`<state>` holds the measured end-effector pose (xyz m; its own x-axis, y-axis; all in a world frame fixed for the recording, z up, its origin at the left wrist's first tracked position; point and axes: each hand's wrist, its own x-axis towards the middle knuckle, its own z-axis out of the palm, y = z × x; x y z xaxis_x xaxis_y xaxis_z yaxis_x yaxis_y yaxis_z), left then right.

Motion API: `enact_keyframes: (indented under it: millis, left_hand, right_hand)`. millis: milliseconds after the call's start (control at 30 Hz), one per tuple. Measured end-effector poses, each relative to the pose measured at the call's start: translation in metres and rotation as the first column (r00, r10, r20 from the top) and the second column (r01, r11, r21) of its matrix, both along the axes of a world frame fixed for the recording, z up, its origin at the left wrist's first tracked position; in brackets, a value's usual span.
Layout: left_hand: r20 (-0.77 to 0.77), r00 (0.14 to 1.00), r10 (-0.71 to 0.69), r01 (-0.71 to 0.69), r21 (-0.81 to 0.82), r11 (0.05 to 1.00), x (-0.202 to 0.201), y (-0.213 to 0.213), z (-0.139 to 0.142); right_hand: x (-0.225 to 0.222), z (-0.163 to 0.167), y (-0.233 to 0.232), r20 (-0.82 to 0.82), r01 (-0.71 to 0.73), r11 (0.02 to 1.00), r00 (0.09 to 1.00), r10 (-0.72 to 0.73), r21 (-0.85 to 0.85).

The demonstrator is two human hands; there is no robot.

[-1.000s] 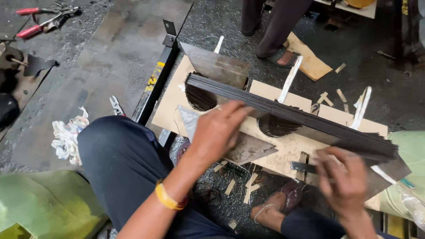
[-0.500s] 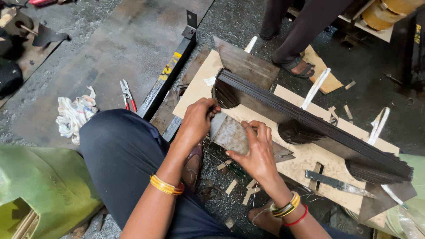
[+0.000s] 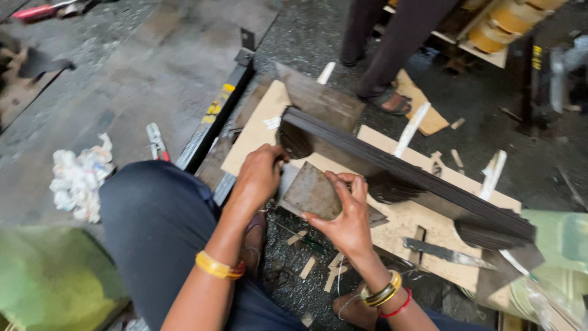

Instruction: The person uses a metal file to trim and smooth the edges of a bundle of thin metal strips held in a jig. They repeatedly file the edges, adjust the bundle, and inspect the alignment throughout the process.

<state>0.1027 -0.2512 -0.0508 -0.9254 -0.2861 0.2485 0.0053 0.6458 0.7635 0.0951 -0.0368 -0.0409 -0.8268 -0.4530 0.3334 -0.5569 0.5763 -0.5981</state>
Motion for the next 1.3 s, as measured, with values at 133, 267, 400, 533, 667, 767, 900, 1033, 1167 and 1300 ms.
enact_keyframes:
  millis: [133,267,400,533,667,767,900,1033,1167,1300]
  left_hand:
    - [0.185,0.967,-0.176,0.126,0.252,0.96,0.009,0.026,0.031]
    - [0.151,0.931,-0.332,0.228,0.472,0.852,0.005,0.076,0.043]
    - [-0.032,0.951,-0.309,0.283,0.497,0.821,0.001,0.132,0.039]
    - [-0.173,0.923,-0.344,0.382,0.314,0.869,-0.001,0.189,0.035]
    - [-0.266,0.831,-0.488,0.371,-0.387,0.844,-0.015,0.235,0.031]
    - [-0.071,0.863,-0.5,0.38,-0.561,0.735,-0.03,0.256,0.023]
    - [-0.049,0.881,-0.47,0.361,-0.572,0.737,-0.039,0.267,0.005]
    - [-0.032,0.89,-0.455,0.341,-0.613,0.712,-0.039,0.268,-0.011]
    - [-0.029,0.897,-0.441,0.342,-0.588,0.733,-0.039,0.271,-0.018]
    - [-0.012,0.903,-0.429,0.322,-0.64,0.698,-0.039,0.271,-0.022]
  right_hand:
    - [0.004,0.026,0.028,-0.071,-0.006,1.0,0.997,0.007,0.01]
    - [0.008,0.055,0.074,-0.169,0.01,0.997,0.986,0.003,0.073]
    - [-0.01,0.084,0.143,-0.126,-0.01,0.975,0.991,0.039,0.222]
    - [-0.035,0.11,0.222,-0.033,-0.031,0.976,0.999,0.039,0.217]
    - [-0.047,0.128,0.286,-0.175,0.297,0.927,0.949,-0.261,0.228]
    - [-0.052,0.131,0.313,-0.193,0.401,0.901,0.909,-0.37,0.165]
    - [-0.057,0.127,0.332,-0.233,0.377,0.904,0.915,-0.329,0.201]
    - [-0.062,0.128,0.344,-0.253,0.319,0.895,0.936,-0.245,0.311]
    - [-0.069,0.13,0.348,-0.317,0.3,0.88,0.93,-0.185,0.368]
    - [-0.075,0.13,0.344,-0.325,0.271,0.865,0.936,-0.135,0.423]
